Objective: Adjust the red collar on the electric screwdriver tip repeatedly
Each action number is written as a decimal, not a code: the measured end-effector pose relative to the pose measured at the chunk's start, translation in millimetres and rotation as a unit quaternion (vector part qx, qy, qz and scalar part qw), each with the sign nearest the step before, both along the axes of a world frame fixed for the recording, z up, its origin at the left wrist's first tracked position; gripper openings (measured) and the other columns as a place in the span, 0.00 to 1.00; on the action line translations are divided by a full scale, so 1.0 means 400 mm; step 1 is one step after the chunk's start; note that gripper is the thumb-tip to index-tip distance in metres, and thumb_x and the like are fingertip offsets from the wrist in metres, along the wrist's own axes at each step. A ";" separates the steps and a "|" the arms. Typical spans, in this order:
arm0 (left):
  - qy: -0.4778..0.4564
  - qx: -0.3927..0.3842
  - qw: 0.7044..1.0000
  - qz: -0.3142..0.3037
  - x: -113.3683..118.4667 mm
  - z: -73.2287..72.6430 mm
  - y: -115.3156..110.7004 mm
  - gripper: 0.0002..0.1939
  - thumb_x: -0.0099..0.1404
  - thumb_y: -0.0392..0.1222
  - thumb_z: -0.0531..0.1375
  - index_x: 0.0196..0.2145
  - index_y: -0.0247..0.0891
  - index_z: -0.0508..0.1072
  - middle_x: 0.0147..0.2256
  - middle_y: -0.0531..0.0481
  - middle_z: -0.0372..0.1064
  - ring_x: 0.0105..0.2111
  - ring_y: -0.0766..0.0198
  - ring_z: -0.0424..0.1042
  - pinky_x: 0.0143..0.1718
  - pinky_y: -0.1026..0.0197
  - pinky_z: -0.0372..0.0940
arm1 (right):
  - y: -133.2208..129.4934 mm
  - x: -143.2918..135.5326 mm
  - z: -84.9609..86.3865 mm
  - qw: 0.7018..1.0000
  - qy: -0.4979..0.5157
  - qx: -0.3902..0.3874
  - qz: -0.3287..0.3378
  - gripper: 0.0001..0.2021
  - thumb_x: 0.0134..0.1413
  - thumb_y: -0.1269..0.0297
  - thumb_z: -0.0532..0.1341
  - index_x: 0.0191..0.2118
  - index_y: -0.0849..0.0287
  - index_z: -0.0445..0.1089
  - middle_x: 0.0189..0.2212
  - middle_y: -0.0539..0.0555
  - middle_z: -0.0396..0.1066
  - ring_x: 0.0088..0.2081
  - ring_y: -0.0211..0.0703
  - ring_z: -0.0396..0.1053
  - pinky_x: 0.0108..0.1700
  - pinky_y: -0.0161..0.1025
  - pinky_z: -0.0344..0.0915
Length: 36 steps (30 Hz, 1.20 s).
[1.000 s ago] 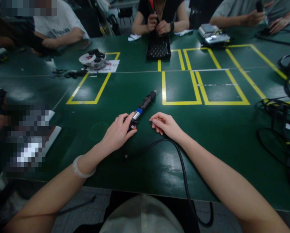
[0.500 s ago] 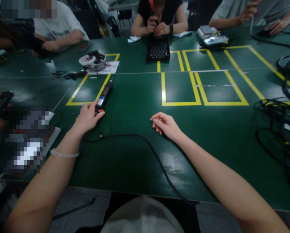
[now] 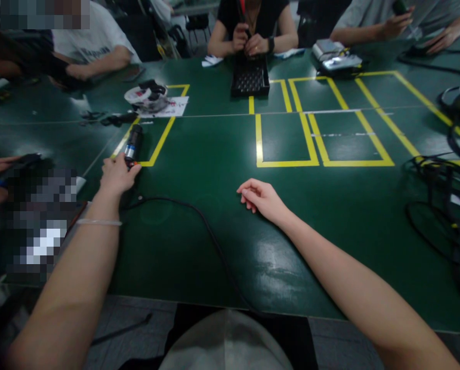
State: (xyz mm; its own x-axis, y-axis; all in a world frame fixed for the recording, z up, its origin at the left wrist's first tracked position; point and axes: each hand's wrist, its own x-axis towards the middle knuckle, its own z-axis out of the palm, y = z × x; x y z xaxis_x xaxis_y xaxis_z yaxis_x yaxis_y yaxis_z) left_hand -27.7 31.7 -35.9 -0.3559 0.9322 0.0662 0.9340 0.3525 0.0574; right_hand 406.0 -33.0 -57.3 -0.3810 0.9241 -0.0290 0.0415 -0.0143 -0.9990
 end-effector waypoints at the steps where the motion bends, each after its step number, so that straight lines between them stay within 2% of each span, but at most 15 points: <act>1: 0.013 0.002 1.000 -0.003 0.002 -0.001 0.000 0.33 0.73 0.56 0.49 0.66 0.30 0.50 0.61 0.29 0.51 0.58 0.37 0.58 0.54 0.36 0.60 | 0.000 0.000 0.000 1.000 -0.001 0.000 0.002 0.13 0.59 0.54 0.63 0.39 0.61 0.72 0.26 0.50 0.70 0.22 0.33 0.66 0.20 0.30 0.62; 6: 0.081 0.017 0.996 -0.029 0.019 -0.004 -0.011 0.35 0.74 0.59 0.47 0.65 0.27 0.48 0.58 0.32 0.54 0.55 0.43 0.60 0.53 0.41 0.61 | 0.000 0.000 -0.001 1.000 -0.005 -0.004 0.007 0.12 0.59 0.55 0.63 0.39 0.60 0.72 0.26 0.50 0.71 0.23 0.33 0.66 0.20 0.30 0.62; 9: 0.076 0.020 0.997 -0.024 0.025 -0.002 -0.013 0.37 0.73 0.62 0.48 0.63 0.26 0.50 0.57 0.33 0.55 0.54 0.45 0.60 0.52 0.43 0.61 | -0.001 -0.001 0.000 1.000 -0.006 -0.005 0.010 0.12 0.59 0.55 0.63 0.39 0.60 0.72 0.26 0.50 0.71 0.23 0.33 0.65 0.20 0.30 0.62; 13: 0.058 0.035 0.998 -0.015 0.033 0.006 -0.015 0.31 0.75 0.57 0.45 0.62 0.27 0.52 0.57 0.34 0.55 0.54 0.47 0.61 0.51 0.45 0.62 | -0.002 0.000 0.000 1.000 -0.011 -0.004 0.011 0.12 0.59 0.55 0.63 0.39 0.60 0.72 0.26 0.50 0.70 0.23 0.33 0.65 0.21 0.30 0.62; 16: 0.064 0.044 0.997 -0.020 0.042 0.006 -0.018 0.29 0.76 0.54 0.41 0.62 0.28 0.54 0.57 0.33 0.56 0.55 0.46 0.61 0.50 0.45 0.62 | -0.002 0.001 -0.004 1.000 -0.013 -0.003 0.013 0.12 0.59 0.56 0.63 0.39 0.60 0.72 0.27 0.50 0.70 0.23 0.33 0.66 0.21 0.30 0.62; 20: 0.064 0.048 0.997 -0.017 0.074 -0.002 -0.031 0.29 0.74 0.52 0.44 0.62 0.27 0.57 0.56 0.27 0.58 0.54 0.38 0.63 0.47 0.43 0.64 | -0.003 -0.001 -0.004 1.000 -0.016 -0.001 0.014 0.12 0.59 0.56 0.63 0.39 0.60 0.72 0.26 0.50 0.71 0.23 0.33 0.65 0.20 0.30 0.61; 24: 0.054 0.043 0.997 -0.037 0.144 0.000 -0.071 0.29 0.73 0.51 0.45 0.63 0.27 0.57 0.55 0.26 0.60 0.53 0.36 0.65 0.46 0.43 0.65 | -0.007 -0.006 0.007 1.000 -0.023 0.001 0.006 0.13 0.59 0.54 0.63 0.38 0.60 0.72 0.26 0.50 0.71 0.22 0.34 0.65 0.20 0.31 0.61; 29: 0.049 0.020 0.994 -0.095 0.266 0.019 -0.142 0.27 0.73 0.49 0.47 0.63 0.28 0.58 0.53 0.29 0.62 0.50 0.41 0.68 0.45 0.46 0.68 | -0.009 -0.011 0.018 0.999 -0.037 0.014 -0.008 0.14 0.59 0.53 0.62 0.38 0.60 0.72 0.25 0.51 0.70 0.21 0.34 0.64 0.20 0.32 0.59; 32: 0.052 0.013 0.988 -0.145 0.337 0.027 -0.178 0.26 0.73 0.48 0.48 0.63 0.29 0.58 0.52 0.32 0.63 0.49 0.45 0.69 0.43 0.50 0.69 | -0.010 -0.013 0.016 0.997 -0.064 0.051 -0.015 0.14 0.60 0.54 0.61 0.36 0.61 0.72 0.24 0.50 0.69 0.21 0.34 0.62 0.21 0.32 0.57; 36: 0.059 0.015 0.976 -0.208 0.418 0.027 -0.215 0.25 0.74 0.46 0.50 0.63 0.31 0.58 0.51 0.35 0.64 0.46 0.50 0.70 0.40 0.54 0.68 | -0.017 -0.019 0.013 0.983 -0.119 0.139 -0.015 0.12 0.61 0.58 0.60 0.32 0.60 0.71 0.23 0.50 0.68 0.24 0.36 0.64 0.27 0.35 0.59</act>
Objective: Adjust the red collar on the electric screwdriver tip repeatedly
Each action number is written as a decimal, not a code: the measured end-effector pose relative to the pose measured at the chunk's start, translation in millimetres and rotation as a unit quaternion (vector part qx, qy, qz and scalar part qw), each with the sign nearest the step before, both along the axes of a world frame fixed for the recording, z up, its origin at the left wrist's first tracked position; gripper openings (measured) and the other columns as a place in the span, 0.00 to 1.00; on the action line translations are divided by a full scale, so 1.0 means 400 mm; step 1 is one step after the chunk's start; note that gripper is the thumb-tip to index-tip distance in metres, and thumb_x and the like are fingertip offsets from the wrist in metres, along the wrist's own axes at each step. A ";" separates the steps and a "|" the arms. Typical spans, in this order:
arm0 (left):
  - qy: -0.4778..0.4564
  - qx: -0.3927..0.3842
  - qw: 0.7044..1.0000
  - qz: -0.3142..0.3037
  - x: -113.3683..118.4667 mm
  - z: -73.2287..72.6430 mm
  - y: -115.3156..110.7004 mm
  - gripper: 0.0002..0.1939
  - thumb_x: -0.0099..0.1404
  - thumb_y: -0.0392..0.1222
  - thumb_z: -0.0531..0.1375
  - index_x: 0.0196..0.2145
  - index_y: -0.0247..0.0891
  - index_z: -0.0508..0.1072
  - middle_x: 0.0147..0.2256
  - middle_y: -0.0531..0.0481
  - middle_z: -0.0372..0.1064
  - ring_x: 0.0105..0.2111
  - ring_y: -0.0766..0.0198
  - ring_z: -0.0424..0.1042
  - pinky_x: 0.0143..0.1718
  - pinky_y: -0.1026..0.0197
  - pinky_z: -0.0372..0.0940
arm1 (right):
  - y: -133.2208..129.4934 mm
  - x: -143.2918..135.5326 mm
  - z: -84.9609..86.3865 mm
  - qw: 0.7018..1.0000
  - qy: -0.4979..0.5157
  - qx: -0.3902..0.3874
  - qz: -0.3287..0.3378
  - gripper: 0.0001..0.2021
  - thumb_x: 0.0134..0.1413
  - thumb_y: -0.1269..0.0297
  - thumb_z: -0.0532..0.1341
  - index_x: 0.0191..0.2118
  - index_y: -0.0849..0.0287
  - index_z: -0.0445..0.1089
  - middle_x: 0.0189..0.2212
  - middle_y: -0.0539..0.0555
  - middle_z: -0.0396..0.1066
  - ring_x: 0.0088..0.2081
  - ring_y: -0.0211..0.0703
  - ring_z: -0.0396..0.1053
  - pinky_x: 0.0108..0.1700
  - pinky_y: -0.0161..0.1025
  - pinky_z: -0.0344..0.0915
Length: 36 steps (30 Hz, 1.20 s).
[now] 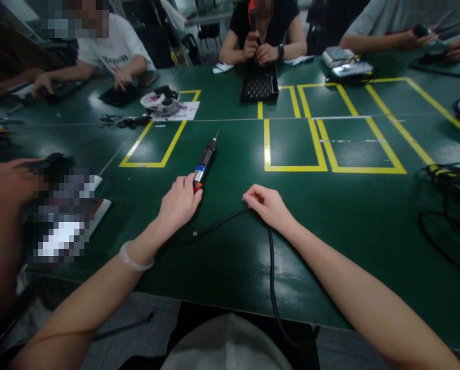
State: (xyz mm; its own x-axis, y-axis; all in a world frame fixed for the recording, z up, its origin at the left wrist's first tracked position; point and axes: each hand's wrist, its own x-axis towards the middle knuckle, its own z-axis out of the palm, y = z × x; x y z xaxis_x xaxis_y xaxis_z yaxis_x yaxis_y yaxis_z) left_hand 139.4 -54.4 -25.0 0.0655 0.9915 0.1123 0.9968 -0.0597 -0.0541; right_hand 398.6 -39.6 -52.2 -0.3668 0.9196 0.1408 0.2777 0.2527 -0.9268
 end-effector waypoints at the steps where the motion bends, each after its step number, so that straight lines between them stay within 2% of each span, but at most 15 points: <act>1: 0.001 0.002 1.000 -0.016 0.018 0.000 -0.008 0.25 0.74 0.46 0.50 0.63 0.31 0.58 0.52 0.36 0.64 0.46 0.51 0.69 0.40 0.55 0.68 | -0.003 -0.003 0.000 1.000 -0.018 0.025 0.006 0.10 0.62 0.60 0.60 0.32 0.60 0.71 0.24 0.50 0.69 0.25 0.37 0.64 0.29 0.35 0.60; 4: 0.002 0.005 0.999 -0.053 0.068 -0.001 -0.030 0.26 0.73 0.45 0.53 0.64 0.31 0.58 0.52 0.37 0.64 0.46 0.52 0.69 0.41 0.55 0.68 | -0.015 -0.014 0.004 0.993 -0.065 0.092 0.032 0.06 0.63 0.65 0.58 0.40 0.60 0.72 0.28 0.51 0.70 0.28 0.38 0.66 0.33 0.36 0.61; 6: -0.001 0.000 0.998 -0.070 0.098 -0.001 -0.043 0.26 0.72 0.45 0.54 0.63 0.31 0.58 0.52 0.38 0.64 0.46 0.52 0.69 0.42 0.55 0.68 | -0.021 -0.020 0.006 0.988 -0.090 0.119 0.047 0.09 0.63 0.68 0.57 0.47 0.59 0.71 0.31 0.51 0.70 0.30 0.39 0.67 0.35 0.36 0.63; 9: -0.011 -0.010 0.996 -0.090 0.135 -0.001 -0.061 0.26 0.72 0.44 0.54 0.64 0.32 0.57 0.53 0.38 0.64 0.47 0.52 0.69 0.43 0.55 0.67 | -0.026 -0.027 0.007 0.980 -0.125 0.140 0.068 0.14 0.64 0.69 0.56 0.53 0.58 0.69 0.35 0.53 0.71 0.32 0.41 0.68 0.37 0.38 0.64; 12: -0.024 -0.025 0.993 -0.109 0.161 0.000 -0.074 0.26 0.73 0.45 0.53 0.64 0.33 0.56 0.54 0.39 0.64 0.49 0.53 0.68 0.45 0.55 0.67 | -0.025 -0.028 0.005 0.974 -0.142 0.157 0.085 0.14 0.65 0.68 0.56 0.54 0.57 0.69 0.41 0.56 0.73 0.39 0.44 0.71 0.42 0.40 0.66; 15: -0.048 -0.040 0.990 -0.127 0.170 0.003 -0.083 0.26 0.73 0.46 0.53 0.64 0.34 0.55 0.54 0.39 0.63 0.50 0.53 0.68 0.46 0.55 0.67 | -0.022 -0.026 0.002 0.972 -0.138 0.161 0.096 0.09 0.66 0.67 0.56 0.48 0.57 0.71 0.41 0.57 0.73 0.39 0.44 0.70 0.43 0.40 0.66; 18: -0.075 -0.050 0.985 -0.145 0.164 0.005 -0.086 0.28 0.72 0.49 0.54 0.65 0.36 0.54 0.54 0.40 0.63 0.50 0.53 0.68 0.46 0.54 0.67 | -0.018 -0.024 0.000 0.985 -0.095 0.098 0.104 0.04 0.63 0.65 0.59 0.41 0.58 0.69 0.33 0.52 0.71 0.32 0.40 0.68 0.36 0.37 0.65; 21: -0.092 -0.052 0.982 -0.156 0.152 0.003 -0.086 0.31 0.70 0.52 0.56 0.65 0.37 0.54 0.54 0.40 0.62 0.50 0.52 0.68 0.46 0.53 0.67 | -0.015 -0.020 0.002 0.991 -0.009 -0.078 0.109 0.08 0.60 0.60 0.62 0.36 0.58 0.64 0.24 0.47 0.67 0.24 0.35 0.65 0.25 0.33 0.62; 24: -0.099 -0.049 0.981 -0.161 0.146 -0.001 -0.085 0.32 0.69 0.51 0.57 0.65 0.37 0.54 0.55 0.40 0.62 0.50 0.52 0.67 0.47 0.52 0.67 | -0.013 -0.015 0.008 0.961 0.053 -0.243 0.118 0.13 0.56 0.55 0.64 0.34 0.58 0.63 0.22 0.47 0.69 0.18 0.33 0.64 0.16 0.30 0.58; 26: -0.101 -0.049 0.980 -0.163 0.144 -0.003 -0.085 0.33 0.68 0.50 0.58 0.65 0.37 0.54 0.55 0.39 0.62 0.51 0.52 0.67 0.47 0.52 0.67 | -0.014 -0.012 0.014 0.941 0.081 -0.305 0.125 0.14 0.55 0.54 0.65 0.33 0.58 0.63 0.23 0.48 0.72 0.17 0.34 0.67 0.15 0.29 0.61; 30: -0.105 -0.050 0.979 -0.165 0.144 -0.003 -0.085 0.34 0.67 0.50 0.60 0.65 0.37 0.54 0.56 0.40 0.62 0.51 0.51 0.67 0.47 0.52 0.67 | -0.022 -0.011 0.019 0.923 0.118 -0.345 0.124 0.17 0.53 0.54 0.68 0.34 0.58 0.62 0.24 0.49 0.74 0.19 0.36 0.72 0.18 0.30 0.68; 36: -0.105 -0.051 0.980 -0.163 0.143 -0.003 -0.085 0.34 0.67 0.51 0.58 0.65 0.37 0.54 0.56 0.40 0.62 0.51 0.51 0.67 0.48 0.51 0.67 | -0.027 -0.017 0.000 0.935 0.150 -0.293 0.134 0.18 0.52 0.55 0.70 0.40 0.58 0.64 0.27 0.48 0.74 0.25 0.36 0.74 0.23 0.31 0.71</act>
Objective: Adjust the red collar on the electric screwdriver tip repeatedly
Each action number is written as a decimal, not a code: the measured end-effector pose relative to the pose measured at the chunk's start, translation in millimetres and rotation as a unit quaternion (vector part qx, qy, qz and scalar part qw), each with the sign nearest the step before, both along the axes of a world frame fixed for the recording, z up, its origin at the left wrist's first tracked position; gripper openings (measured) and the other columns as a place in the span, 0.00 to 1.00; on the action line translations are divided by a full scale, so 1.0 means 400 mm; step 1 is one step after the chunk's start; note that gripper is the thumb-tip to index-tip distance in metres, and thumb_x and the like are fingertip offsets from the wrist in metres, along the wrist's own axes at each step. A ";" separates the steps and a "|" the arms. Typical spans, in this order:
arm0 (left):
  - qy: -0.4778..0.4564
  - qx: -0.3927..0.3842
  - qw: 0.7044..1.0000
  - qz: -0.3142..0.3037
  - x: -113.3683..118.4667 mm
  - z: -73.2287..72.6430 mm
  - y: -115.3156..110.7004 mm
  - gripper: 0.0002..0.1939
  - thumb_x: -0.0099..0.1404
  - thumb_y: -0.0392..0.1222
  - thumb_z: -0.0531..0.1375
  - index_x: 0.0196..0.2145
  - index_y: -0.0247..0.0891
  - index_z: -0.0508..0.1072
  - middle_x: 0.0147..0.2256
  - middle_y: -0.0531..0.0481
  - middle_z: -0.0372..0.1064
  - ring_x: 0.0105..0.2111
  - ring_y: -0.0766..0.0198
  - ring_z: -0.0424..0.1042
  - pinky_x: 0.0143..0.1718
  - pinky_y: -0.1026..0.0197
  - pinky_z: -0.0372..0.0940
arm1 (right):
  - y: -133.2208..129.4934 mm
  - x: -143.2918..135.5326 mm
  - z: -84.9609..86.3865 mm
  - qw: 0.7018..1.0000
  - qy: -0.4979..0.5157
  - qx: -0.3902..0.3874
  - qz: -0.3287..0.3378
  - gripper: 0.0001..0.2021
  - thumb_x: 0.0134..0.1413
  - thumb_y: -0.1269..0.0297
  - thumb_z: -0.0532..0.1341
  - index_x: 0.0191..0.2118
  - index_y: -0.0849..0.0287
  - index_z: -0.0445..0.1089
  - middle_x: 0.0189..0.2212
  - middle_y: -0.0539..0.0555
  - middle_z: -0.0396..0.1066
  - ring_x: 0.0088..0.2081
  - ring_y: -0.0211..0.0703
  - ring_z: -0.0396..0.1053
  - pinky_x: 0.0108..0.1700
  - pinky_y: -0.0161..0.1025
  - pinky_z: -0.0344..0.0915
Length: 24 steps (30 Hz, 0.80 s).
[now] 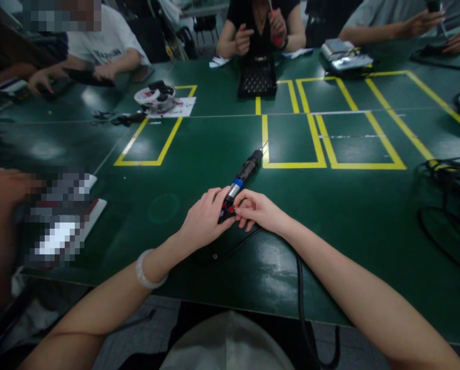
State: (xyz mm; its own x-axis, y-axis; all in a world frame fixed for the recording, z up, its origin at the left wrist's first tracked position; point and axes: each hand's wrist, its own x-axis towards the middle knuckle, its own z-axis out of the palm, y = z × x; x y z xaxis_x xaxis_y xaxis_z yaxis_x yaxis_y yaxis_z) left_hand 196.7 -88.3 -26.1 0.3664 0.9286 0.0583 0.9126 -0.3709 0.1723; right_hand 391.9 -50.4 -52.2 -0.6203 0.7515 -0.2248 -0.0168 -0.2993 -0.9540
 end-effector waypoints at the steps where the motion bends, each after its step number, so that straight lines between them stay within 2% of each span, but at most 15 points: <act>1: 0.000 -0.001 1.000 -0.001 -0.001 0.000 0.001 0.34 0.67 0.51 0.59 0.65 0.37 0.53 0.56 0.40 0.62 0.51 0.51 0.67 0.48 0.51 0.67 | 0.001 0.000 -0.004 1.000 0.005 0.013 0.004 0.18 0.52 0.55 0.70 0.40 0.58 0.64 0.27 0.48 0.72 0.25 0.36 0.73 0.23 0.31 0.71; 6: -0.006 -0.011 1.000 -0.002 -0.003 0.002 0.003 0.38 0.65 0.53 0.61 0.66 0.36 0.52 0.56 0.40 0.61 0.51 0.50 0.66 0.48 0.50 0.68 | 0.002 0.002 -0.014 0.996 0.006 0.080 0.034 0.16 0.52 0.58 0.70 0.41 0.59 0.66 0.28 0.47 0.68 0.27 0.35 0.70 0.22 0.30 0.69; 10: -0.009 -0.010 1.000 -0.005 -0.004 0.000 0.003 0.40 0.64 0.54 0.63 0.65 0.37 0.52 0.56 0.39 0.61 0.52 0.50 0.66 0.48 0.50 0.68 | -0.003 0.001 -0.005 0.989 -0.050 0.135 0.042 0.10 0.59 0.58 0.64 0.40 0.58 0.65 0.26 0.47 0.64 0.26 0.36 0.67 0.20 0.30 0.65; 13: -0.011 -0.007 1.000 -0.006 -0.005 -0.002 0.003 0.39 0.64 0.55 0.63 0.65 0.38 0.52 0.56 0.39 0.61 0.51 0.50 0.67 0.48 0.50 0.68 | -0.008 -0.002 0.010 0.966 -0.133 0.215 0.051 0.05 0.63 0.62 0.59 0.38 0.57 0.65 0.23 0.45 0.63 0.23 0.34 0.64 0.21 0.30 0.60; 17: 0.000 -0.005 1.000 -0.003 -0.004 -0.001 0.003 0.37 0.66 0.55 0.60 0.65 0.38 0.52 0.55 0.39 0.61 0.50 0.51 0.67 0.47 0.51 0.68 | -0.012 -0.005 0.025 0.928 -0.187 0.321 0.041 0.03 0.61 0.67 0.60 0.38 0.57 0.63 0.29 0.47 0.69 0.25 0.33 0.63 0.28 0.32 0.59; 24: 0.014 0.005 1.000 -0.001 -0.002 -0.006 0.002 0.38 0.67 0.56 0.60 0.66 0.37 0.52 0.56 0.40 0.61 0.50 0.51 0.67 0.47 0.51 0.68 | -0.008 -0.004 0.027 0.905 -0.213 0.366 0.033 0.04 0.61 0.66 0.60 0.34 0.58 0.64 0.30 0.49 0.69 0.27 0.35 0.65 0.31 0.33 0.60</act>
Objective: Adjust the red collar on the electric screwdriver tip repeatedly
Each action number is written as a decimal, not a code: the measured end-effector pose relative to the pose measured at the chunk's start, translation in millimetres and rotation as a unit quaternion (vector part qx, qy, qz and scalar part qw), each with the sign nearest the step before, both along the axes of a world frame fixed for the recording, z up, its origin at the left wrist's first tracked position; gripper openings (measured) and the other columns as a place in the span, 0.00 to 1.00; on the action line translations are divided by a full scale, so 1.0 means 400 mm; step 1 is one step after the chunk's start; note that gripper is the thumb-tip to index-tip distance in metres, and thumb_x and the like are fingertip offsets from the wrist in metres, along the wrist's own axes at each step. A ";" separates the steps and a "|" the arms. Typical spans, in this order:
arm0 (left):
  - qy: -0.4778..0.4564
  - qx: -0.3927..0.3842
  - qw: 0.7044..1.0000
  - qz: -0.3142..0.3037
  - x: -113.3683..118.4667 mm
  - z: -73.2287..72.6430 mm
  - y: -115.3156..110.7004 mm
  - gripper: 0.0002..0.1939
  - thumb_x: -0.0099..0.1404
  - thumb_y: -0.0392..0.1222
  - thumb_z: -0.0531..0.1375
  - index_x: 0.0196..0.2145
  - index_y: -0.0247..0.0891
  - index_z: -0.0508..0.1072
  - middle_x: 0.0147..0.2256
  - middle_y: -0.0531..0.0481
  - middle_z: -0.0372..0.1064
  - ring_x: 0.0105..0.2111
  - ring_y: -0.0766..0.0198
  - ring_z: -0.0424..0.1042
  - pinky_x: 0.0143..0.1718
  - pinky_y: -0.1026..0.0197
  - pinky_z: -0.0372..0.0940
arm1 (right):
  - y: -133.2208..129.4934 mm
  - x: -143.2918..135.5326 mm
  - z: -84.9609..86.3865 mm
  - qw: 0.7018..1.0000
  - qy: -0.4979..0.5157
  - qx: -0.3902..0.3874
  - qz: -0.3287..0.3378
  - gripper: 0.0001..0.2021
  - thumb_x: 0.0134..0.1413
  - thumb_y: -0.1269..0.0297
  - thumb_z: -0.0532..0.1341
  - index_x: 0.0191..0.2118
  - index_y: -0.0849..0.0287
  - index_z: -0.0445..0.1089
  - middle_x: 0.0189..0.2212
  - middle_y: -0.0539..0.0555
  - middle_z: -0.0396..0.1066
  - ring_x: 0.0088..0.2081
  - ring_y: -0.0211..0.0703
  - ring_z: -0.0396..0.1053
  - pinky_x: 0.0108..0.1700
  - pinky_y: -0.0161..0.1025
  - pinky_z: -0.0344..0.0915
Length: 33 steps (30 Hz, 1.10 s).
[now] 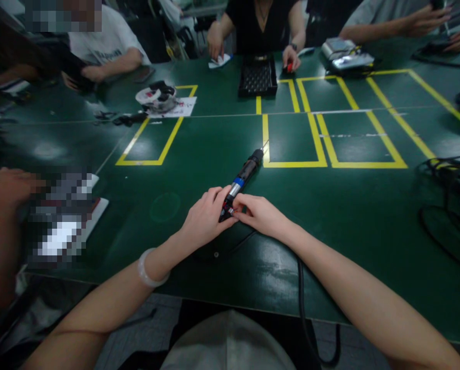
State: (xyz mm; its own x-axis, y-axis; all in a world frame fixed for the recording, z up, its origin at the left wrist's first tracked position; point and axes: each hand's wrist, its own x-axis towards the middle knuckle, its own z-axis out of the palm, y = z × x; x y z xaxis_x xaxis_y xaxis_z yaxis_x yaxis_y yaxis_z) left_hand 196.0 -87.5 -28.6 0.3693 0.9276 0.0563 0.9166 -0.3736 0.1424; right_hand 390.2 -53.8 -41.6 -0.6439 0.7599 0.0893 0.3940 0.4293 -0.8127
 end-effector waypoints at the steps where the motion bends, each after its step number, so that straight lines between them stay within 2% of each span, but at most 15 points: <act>1: 0.002 0.001 1.000 0.000 0.001 0.000 -0.001 0.37 0.67 0.56 0.60 0.66 0.36 0.52 0.56 0.39 0.61 0.50 0.51 0.67 0.47 0.51 0.68 | 0.000 -0.001 0.000 1.000 0.000 0.008 -0.004 0.04 0.60 0.66 0.60 0.34 0.58 0.65 0.30 0.49 0.69 0.27 0.36 0.65 0.31 0.33 0.60; 5: -0.001 -0.005 1.000 0.009 0.006 0.003 -0.003 0.36 0.68 0.51 0.60 0.66 0.36 0.52 0.57 0.38 0.61 0.51 0.51 0.67 0.49 0.51 0.67 | 0.000 -0.003 -0.003 1.000 0.014 0.006 -0.016 0.02 0.58 0.66 0.61 0.36 0.58 0.67 0.31 0.50 0.69 0.27 0.35 0.65 0.30 0.33 0.61; 10: -0.002 -0.013 1.000 0.014 0.003 0.002 0.000 0.34 0.69 0.49 0.59 0.66 0.36 0.52 0.57 0.37 0.60 0.51 0.51 0.67 0.49 0.50 0.67 | 0.006 0.008 -0.016 0.997 0.043 -0.055 -0.032 0.05 0.58 0.64 0.62 0.38 0.58 0.66 0.26 0.47 0.66 0.24 0.35 0.63 0.27 0.33 0.59; 16: -0.005 0.008 1.000 0.004 -0.044 -0.006 0.015 0.35 0.68 0.49 0.60 0.67 0.38 0.52 0.57 0.38 0.60 0.52 0.50 0.67 0.51 0.50 0.66 | 0.043 0.042 -0.038 0.985 0.107 -0.104 -0.087 0.11 0.57 0.57 0.63 0.40 0.59 0.67 0.25 0.46 0.64 0.24 0.34 0.60 0.27 0.34 0.58; 21: 0.009 -0.004 1.000 0.027 -0.129 0.004 0.042 0.34 0.70 0.50 0.57 0.68 0.36 0.51 0.58 0.36 0.58 0.53 0.50 0.66 0.53 0.49 0.65 | 0.056 0.051 -0.031 0.971 0.144 -0.143 -0.126 0.12 0.59 0.57 0.62 0.43 0.59 0.65 0.24 0.45 0.64 0.20 0.32 0.58 0.23 0.32 0.55; 33: 0.008 -0.026 0.978 0.207 -0.409 -0.012 0.193 0.36 0.70 0.56 0.51 0.69 0.35 0.51 0.59 0.31 0.55 0.58 0.40 0.61 0.57 0.41 0.61 | 0.057 0.051 -0.035 0.972 0.142 -0.142 -0.125 0.11 0.60 0.59 0.60 0.44 0.59 0.66 0.24 0.46 0.66 0.20 0.32 0.59 0.22 0.32 0.55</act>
